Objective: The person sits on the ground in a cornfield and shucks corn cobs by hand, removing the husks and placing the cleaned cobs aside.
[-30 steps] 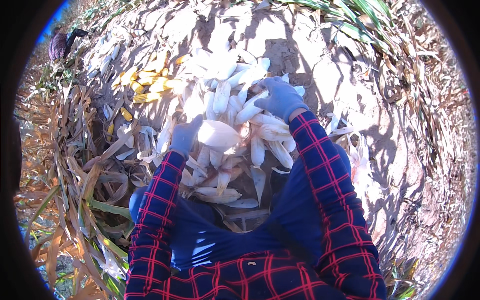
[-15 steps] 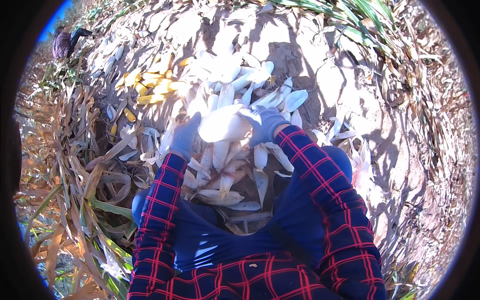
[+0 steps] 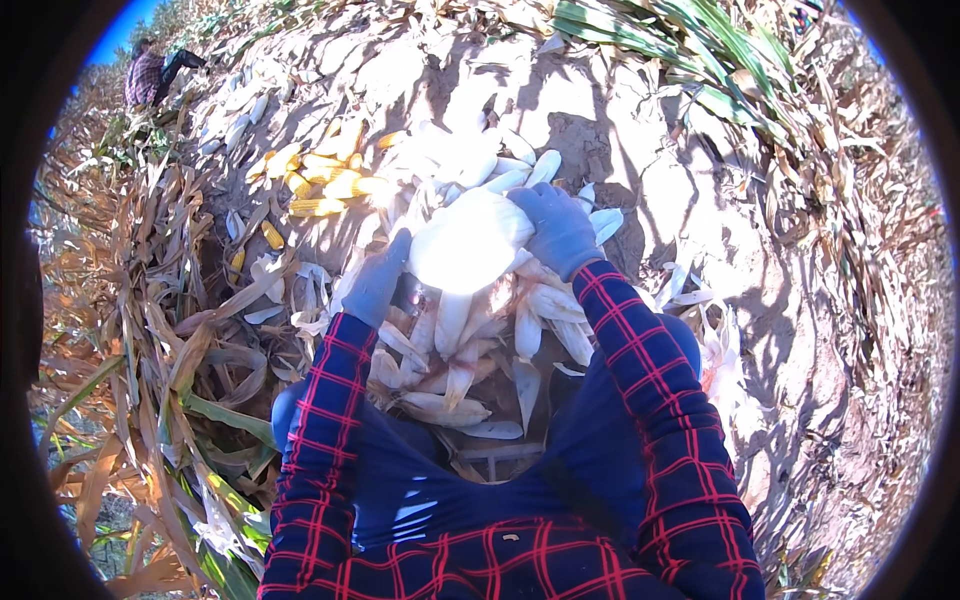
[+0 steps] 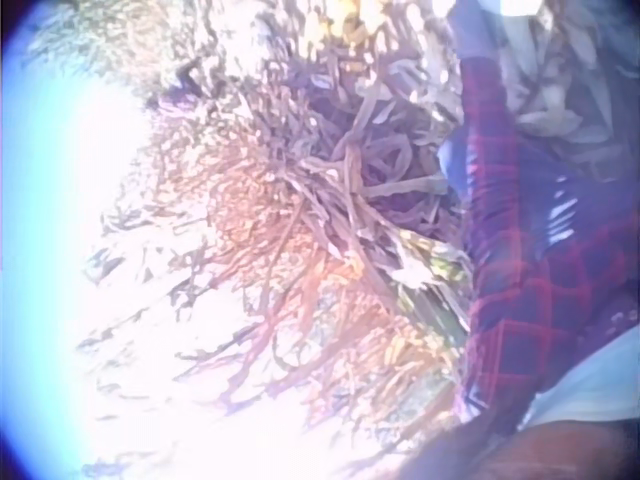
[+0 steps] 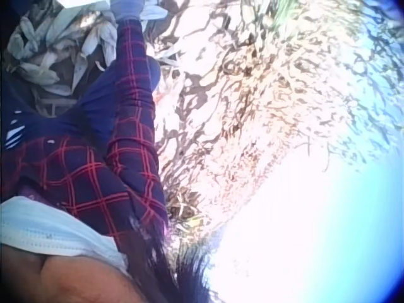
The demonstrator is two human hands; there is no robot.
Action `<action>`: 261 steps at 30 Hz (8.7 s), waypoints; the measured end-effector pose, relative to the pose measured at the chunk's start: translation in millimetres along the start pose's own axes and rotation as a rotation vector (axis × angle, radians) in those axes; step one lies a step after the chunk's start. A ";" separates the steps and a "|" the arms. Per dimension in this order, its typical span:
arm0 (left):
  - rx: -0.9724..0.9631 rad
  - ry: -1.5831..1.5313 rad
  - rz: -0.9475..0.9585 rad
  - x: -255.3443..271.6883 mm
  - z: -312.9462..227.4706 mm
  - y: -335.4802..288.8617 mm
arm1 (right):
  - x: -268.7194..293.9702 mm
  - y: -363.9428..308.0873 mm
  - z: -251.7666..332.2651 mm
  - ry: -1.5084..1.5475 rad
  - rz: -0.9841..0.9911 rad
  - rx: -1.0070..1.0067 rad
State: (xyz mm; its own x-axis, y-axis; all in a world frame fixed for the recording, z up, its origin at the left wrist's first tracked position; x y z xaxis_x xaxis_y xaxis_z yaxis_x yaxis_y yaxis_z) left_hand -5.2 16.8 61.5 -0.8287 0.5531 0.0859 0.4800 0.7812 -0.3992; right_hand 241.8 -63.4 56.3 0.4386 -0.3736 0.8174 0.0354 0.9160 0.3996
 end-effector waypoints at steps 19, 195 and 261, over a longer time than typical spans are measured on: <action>0.020 -0.769 0.073 -9.8 -5.3 22.7 | -30.2 -15.4 32.7 0.411 0.499 -0.216; -0.258 -0.714 -0.476 70.9 19.7 59.6 | -71.8 44.7 3.4 0.437 0.156 -0.216; -0.174 -0.712 -0.121 -2.2 21.9 51.5 | -109.8 65.9 -9.9 0.798 -0.288 -0.385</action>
State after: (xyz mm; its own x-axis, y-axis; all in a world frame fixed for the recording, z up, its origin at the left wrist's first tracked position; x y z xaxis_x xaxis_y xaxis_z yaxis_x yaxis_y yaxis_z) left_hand 15.0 49.5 20.8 -0.8362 0.1850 -0.5163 0.3632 0.8921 -0.2686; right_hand 204.9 39.4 -11.2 0.8490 -0.5139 0.1233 0.4719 0.8422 0.2609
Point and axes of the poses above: each hand's wrist, its own y-axis towards the middle knuckle, its own x-axis out of the back of the hand, z = x × y, the point moved 1 cm from there along y, towards the middle knuckle, and after that the axes turned 3 degrees about x, right-handed, at the moved point
